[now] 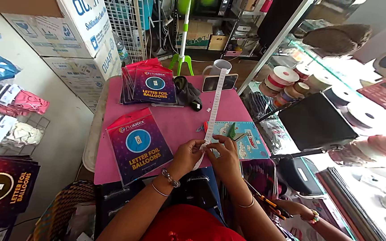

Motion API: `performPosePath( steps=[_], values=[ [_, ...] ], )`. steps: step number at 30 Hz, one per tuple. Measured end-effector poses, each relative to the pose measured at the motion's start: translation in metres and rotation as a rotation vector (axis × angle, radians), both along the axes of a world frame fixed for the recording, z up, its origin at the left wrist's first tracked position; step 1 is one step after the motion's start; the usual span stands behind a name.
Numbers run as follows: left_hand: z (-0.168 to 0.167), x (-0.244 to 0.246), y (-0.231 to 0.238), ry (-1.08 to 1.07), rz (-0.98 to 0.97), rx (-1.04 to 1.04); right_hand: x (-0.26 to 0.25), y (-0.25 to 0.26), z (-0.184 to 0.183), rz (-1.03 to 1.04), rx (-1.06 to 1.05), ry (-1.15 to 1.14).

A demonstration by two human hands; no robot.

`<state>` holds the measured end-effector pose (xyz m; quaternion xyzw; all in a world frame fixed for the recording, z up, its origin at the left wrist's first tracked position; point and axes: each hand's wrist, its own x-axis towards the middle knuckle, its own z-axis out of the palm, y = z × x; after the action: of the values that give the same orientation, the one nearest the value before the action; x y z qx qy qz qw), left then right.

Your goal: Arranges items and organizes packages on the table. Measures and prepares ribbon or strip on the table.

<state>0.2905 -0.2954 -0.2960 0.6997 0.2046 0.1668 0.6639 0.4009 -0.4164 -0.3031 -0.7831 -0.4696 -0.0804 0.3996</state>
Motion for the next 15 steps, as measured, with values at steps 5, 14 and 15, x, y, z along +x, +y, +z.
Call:
performPosePath(
  steps=[5,14,15],
  values=[
    [0.003,0.0,0.0,0.027,-0.012,-0.006,-0.001,0.0,-0.004,0.01,0.021,-0.113],
    [0.008,-0.006,-0.006,0.077,-0.041,0.077,0.012,-0.014,0.026,0.206,0.036,0.278],
    [0.012,-0.009,-0.01,0.108,-0.052,0.145,0.013,-0.014,0.036,0.229,0.062,0.299]
  ],
)
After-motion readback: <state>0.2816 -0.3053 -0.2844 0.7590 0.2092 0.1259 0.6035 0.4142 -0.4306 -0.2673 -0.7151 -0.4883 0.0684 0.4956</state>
